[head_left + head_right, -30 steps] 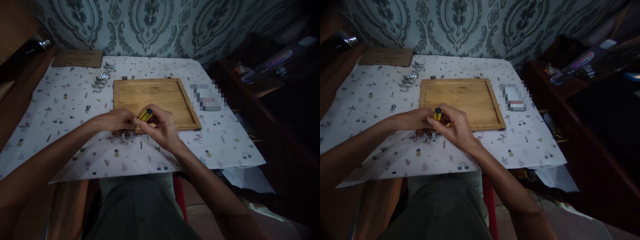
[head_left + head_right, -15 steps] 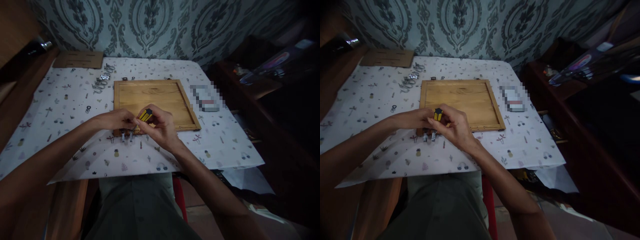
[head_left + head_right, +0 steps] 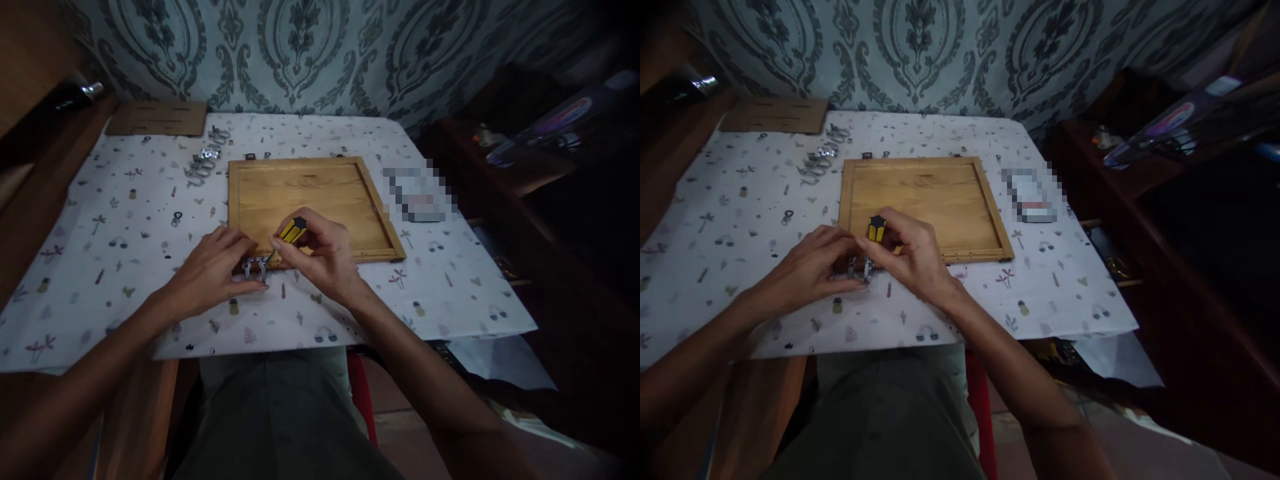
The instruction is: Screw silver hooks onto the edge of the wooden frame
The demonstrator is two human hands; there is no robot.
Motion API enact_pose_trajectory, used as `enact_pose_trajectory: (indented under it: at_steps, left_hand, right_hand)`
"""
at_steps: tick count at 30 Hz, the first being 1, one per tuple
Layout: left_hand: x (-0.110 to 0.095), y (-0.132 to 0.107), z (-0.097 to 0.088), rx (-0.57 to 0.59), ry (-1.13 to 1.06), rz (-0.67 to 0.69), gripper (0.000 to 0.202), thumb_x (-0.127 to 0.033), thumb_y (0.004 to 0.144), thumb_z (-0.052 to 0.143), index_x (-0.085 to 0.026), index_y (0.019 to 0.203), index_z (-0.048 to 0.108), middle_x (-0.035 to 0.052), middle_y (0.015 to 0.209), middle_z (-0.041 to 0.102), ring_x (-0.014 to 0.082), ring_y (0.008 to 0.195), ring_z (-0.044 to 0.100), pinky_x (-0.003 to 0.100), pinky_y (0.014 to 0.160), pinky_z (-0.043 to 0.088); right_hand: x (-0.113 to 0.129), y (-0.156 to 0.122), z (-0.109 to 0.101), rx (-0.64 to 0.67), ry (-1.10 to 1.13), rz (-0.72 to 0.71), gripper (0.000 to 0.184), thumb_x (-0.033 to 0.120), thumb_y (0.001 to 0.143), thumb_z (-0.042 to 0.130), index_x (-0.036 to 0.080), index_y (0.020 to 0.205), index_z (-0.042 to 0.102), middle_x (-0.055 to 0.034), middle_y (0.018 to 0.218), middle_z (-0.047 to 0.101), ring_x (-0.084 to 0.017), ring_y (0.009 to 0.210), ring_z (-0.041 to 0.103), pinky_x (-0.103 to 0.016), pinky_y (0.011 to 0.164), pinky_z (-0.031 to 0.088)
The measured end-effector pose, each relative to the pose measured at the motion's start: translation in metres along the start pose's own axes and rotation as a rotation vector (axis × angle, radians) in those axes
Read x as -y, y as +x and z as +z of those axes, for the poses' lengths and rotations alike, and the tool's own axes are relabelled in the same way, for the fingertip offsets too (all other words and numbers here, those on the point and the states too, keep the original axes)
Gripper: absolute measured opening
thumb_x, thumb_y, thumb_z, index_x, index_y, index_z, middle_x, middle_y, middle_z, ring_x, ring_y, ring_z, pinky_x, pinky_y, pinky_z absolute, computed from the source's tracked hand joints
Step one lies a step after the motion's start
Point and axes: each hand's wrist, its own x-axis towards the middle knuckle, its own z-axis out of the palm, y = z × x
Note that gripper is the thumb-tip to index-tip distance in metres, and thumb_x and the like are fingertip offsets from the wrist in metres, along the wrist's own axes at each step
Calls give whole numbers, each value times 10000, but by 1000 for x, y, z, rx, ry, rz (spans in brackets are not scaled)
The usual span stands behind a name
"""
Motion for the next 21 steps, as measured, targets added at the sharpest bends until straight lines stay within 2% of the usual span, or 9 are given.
enact_pose_trajectory:
  at_steps: [3, 9, 14, 21]
  left_hand:
    - [-3, -9, 15, -50, 55, -37, 595, -666, 868, 651, -169, 1194, 627, 119, 1180, 635, 329, 1086, 540, 455, 909, 454]
    - [0, -10, 32, -127, 55, -6, 474, -548, 898, 685, -189, 1205, 642, 97, 1132, 658, 302, 1050, 556, 444, 889, 461]
    - [0, -9, 34, -140, 44, -1, 442, -537, 886, 710, -199, 1166, 656, 86, 1103, 677, 294, 1046, 569, 434, 886, 462]
    - [-6, -7, 32, -106, -39, -92, 370, -442, 852, 779, -190, 1104, 679, 83, 1107, 688, 296, 1041, 614, 443, 898, 465]
  right_hand:
    - [-1, 1, 0, 3, 2, -5, 234, 369, 867, 768, 203, 853, 604, 42, 732, 546, -92, 621, 528, -219, 536, 474]
    - [0, 0, 0, 8, 48, 38, 254, 392, 861, 772, 202, 849, 603, 50, 708, 557, -90, 594, 563, -218, 529, 493]
    - [2, 1, -1, 3, 73, 37, 262, 393, 855, 780, 201, 833, 602, 50, 705, 556, -85, 578, 556, -209, 504, 484]
    - [2, 2, -1, 5, 86, 38, 264, 379, 850, 787, 201, 825, 594, 54, 698, 547, -81, 562, 554, -205, 494, 478]
